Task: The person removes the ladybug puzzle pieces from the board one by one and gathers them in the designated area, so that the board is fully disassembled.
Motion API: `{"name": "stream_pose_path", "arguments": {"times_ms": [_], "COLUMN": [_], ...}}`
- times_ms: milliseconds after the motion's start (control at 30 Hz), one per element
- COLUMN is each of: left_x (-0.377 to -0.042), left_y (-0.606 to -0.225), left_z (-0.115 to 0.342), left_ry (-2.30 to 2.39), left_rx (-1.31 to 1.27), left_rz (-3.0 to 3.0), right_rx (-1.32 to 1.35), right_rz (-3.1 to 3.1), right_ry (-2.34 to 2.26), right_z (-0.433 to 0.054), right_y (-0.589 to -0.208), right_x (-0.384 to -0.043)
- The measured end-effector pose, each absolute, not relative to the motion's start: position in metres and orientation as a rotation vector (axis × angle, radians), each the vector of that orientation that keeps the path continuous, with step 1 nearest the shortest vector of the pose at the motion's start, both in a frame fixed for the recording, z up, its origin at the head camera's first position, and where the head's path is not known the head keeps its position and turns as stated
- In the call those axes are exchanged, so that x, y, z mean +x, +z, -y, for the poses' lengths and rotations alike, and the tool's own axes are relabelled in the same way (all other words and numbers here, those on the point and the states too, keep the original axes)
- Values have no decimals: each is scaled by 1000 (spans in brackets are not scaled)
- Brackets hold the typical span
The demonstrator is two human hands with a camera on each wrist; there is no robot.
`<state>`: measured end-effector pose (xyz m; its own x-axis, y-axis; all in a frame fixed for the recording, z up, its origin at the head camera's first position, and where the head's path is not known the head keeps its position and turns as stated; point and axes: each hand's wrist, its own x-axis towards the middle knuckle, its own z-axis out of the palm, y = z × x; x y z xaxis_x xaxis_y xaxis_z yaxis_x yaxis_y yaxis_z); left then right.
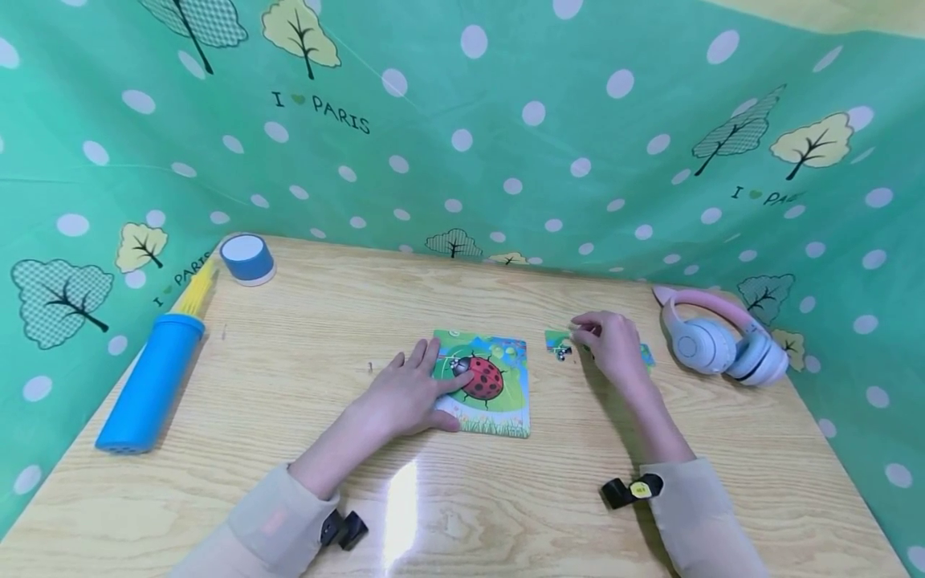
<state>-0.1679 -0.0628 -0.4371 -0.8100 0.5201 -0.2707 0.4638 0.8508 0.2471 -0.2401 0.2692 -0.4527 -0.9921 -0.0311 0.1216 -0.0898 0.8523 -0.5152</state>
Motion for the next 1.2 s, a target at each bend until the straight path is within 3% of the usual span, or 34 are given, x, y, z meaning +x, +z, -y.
{"name": "stream_pose_path", "arguments": {"times_ms": [433, 933, 1200], "left_x": [-171, -172, -171], "left_y": [-442, -442, -441], "left_z": [63, 60, 58], "left_ry": [299, 338, 311], "left_rx": [805, 931, 936], "left_rz": [-2701, -2668, -2668], "right_rx": [254, 631, 645], "right_rz": [2888, 3077, 3131], "right_ry": [1009, 956, 874], "right_z": [-241, -187, -184], "right_y": [-428, -443, -444], "right_x": [-231, -201, -194]}}
